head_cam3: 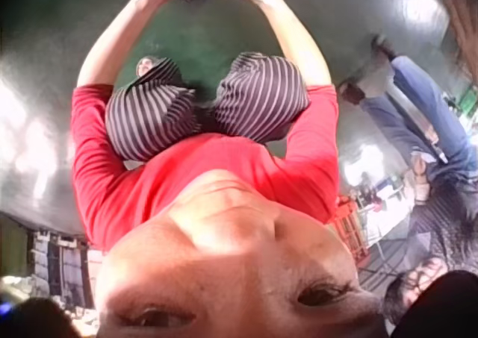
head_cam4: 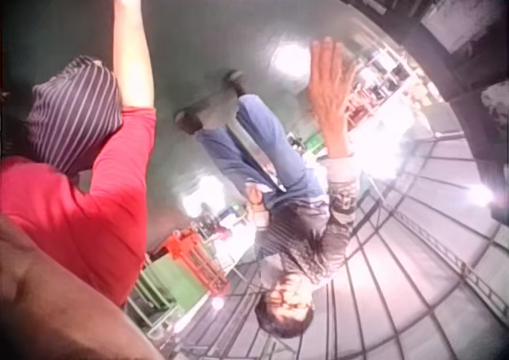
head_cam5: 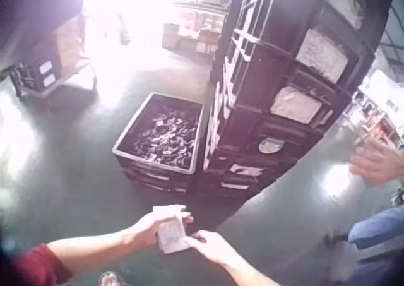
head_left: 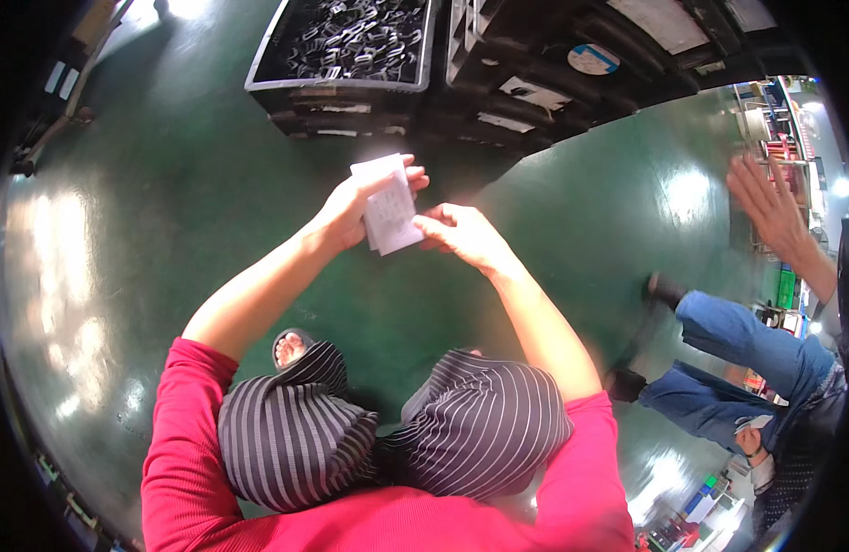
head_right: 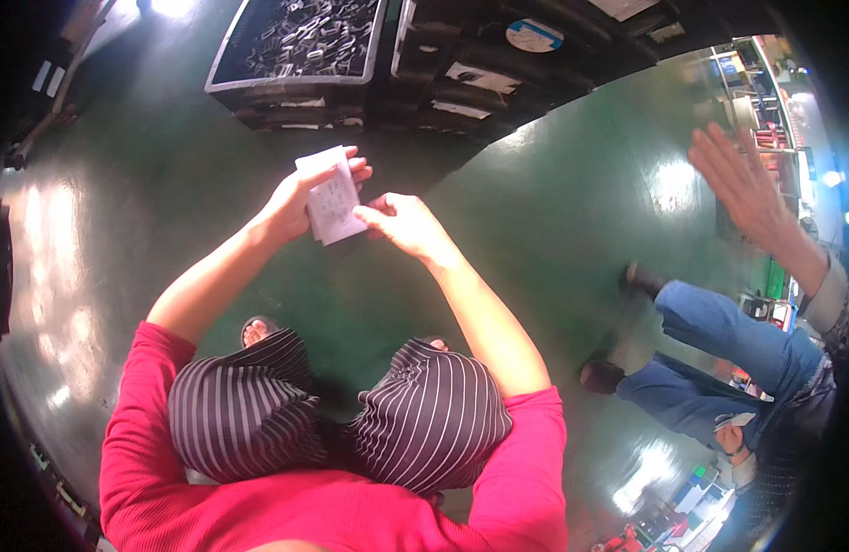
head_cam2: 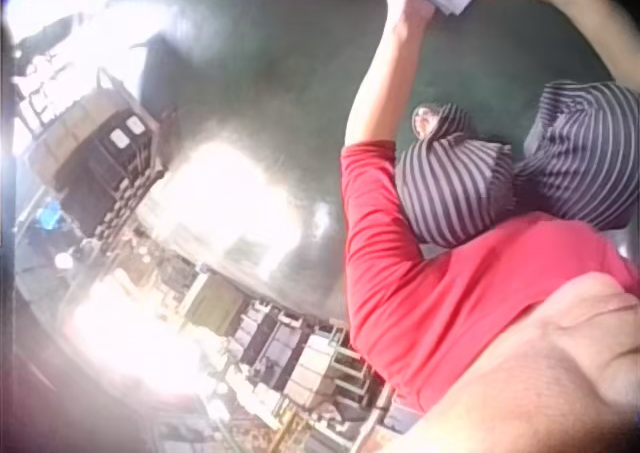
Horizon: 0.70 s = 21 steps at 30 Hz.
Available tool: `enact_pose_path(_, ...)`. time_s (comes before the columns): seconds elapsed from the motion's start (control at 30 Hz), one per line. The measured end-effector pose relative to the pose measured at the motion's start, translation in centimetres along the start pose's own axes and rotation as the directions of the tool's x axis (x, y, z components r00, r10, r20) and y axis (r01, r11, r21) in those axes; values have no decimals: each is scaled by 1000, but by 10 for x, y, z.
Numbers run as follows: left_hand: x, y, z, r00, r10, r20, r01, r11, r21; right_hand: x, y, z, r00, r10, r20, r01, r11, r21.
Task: The person sits on the floor and repeatedly peels backing from small paper labels, then sticks each label onto the front of stacked black plastic bins. The person handles labels one at a time and places them on different bins throughout the clip.
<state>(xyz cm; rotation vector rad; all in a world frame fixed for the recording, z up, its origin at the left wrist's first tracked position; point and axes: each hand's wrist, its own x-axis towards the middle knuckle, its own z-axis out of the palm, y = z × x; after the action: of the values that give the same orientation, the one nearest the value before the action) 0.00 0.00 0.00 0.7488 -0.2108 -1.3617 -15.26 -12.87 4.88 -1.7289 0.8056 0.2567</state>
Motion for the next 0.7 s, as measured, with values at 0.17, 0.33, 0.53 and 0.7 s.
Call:
enact_pose_path(0.17,-24,-25,13,999,-36,-32,28,969,-244,-22,29,30,994,85,-68,-50,909,413)
enact_pose_path(0.33,-14,-36,12,995,95,30,-88,983,-163,-22,22,32,975,26,-222,29,971,239)
enact_pose_path(0.53,-14,-50,0,985,-70,-155,32,971,-238,-12,37,44,972,105,-209,-19,927,375)
enact_pose_path(0.7,-4,-66,-6,972,-41,-230,-6,980,-200,8,60,45,981,108,-159,-31,906,422)
